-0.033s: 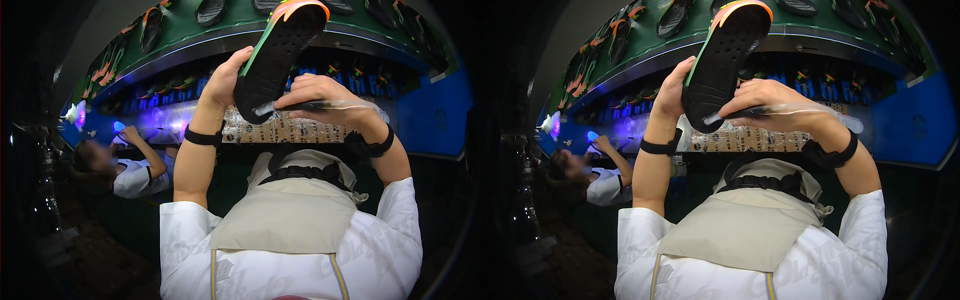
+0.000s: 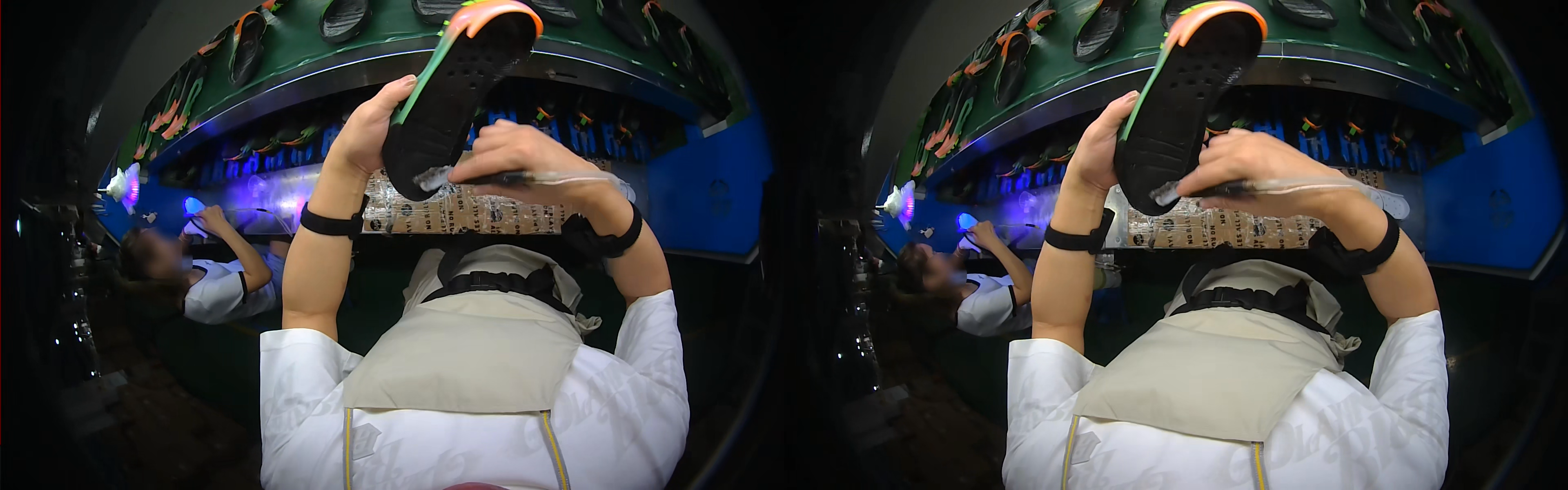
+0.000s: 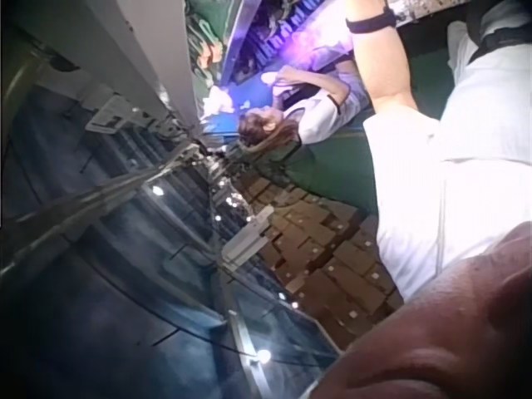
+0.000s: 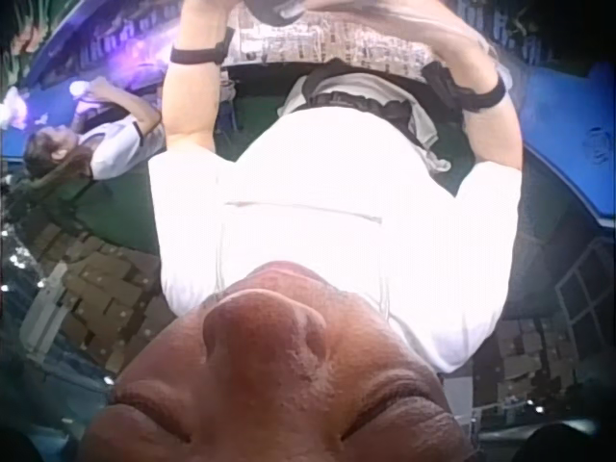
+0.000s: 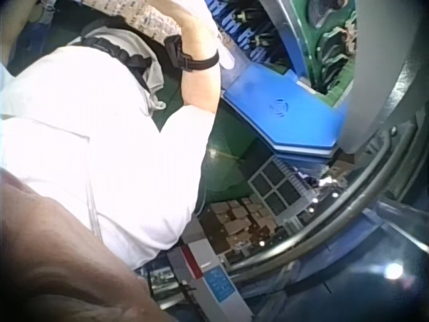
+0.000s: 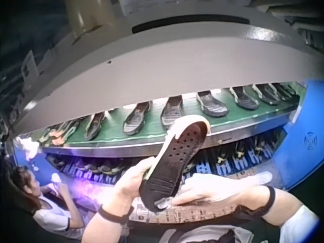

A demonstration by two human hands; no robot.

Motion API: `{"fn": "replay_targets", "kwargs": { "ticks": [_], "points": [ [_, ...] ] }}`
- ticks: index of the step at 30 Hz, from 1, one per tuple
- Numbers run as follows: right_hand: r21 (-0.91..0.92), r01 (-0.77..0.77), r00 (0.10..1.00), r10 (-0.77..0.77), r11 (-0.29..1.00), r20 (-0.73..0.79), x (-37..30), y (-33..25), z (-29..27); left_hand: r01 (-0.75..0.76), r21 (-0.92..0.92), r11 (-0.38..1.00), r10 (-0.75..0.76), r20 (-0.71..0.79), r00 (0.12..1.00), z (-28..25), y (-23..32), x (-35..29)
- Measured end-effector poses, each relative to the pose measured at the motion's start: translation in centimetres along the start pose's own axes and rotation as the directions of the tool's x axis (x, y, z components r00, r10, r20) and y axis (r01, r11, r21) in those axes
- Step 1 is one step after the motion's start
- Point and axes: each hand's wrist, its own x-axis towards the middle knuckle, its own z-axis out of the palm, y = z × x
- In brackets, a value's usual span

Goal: The worker applies a liquid substance (likely adhesive or primer) to the bonding surfaces of shoe soles using a brush-tipped applicator tool.

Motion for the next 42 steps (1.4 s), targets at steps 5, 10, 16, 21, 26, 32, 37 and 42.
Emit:
{"fn": "replay_targets", "kwargs": {
  "ticks": [5, 10, 16, 21, 26, 32, 37, 42],
  "points": [
    [0.129, 0.04, 0.982, -0.063, 0.991, 0.179, 0.2, -0.6, -0.4, 0.096, 0.075, 0.993, -0.092, -0.061, 0.994, -0.2, 0.1, 0.1],
    [-0.163, 0.068, 0.992, -0.049, 0.984, 0.12, 0.1, -0.3, -0.2, 0.142, 0.116, 0.983, -0.137, -0.054, 0.989, -0.3, 0.5, 0.1],
    [0.134, -0.1, 0.994, 0.104, 0.986, -0.025, 0.5, -0.6, -0.2, 0.105, 0.068, 0.992, -0.099, -0.081, 0.992, 0.0, 0.2, -0.1],
    [0.152, 0.011, 0.995, -0.027, 0.988, 0.1, 0.3, -0.2, 1.6, 0.071, -0.02, 0.997, -0.071, -0.001, 0.998, -0.9, -0.2, -0.3],
    [0.352, -0.17, 0.978, 0.201, 0.921, -0.054, 0.3, 0.9, 0.0, 0.025, -0.105, 0.994, -0.031, -0.061, 0.998, -2.2, -2.5, -0.9],
    [0.336, -0.36, 0.782, 0.477, 0.871, -0.401, -0.1, 5.0, -1.4, 0.086, -0.232, 0.969, -0.081, 0.033, 0.996, -1.0, -6.1, -2.8],
    [0.093, -0.254, 0.844, 0.268, 0.963, -0.465, 0.2, 6.1, -0.4, 0.046, -0.338, 0.94, -0.066, -0.046, 0.997, -1.0, -8.4, -3.5],
    [0.075, 0.068, 0.99, -0.058, 0.995, -0.125, 0.3, 2.2, 2.5, -0.089, -0.387, 0.918, 0.047, -0.115, 0.992, -2.4, -8.7, -3.4]
  ]
}}
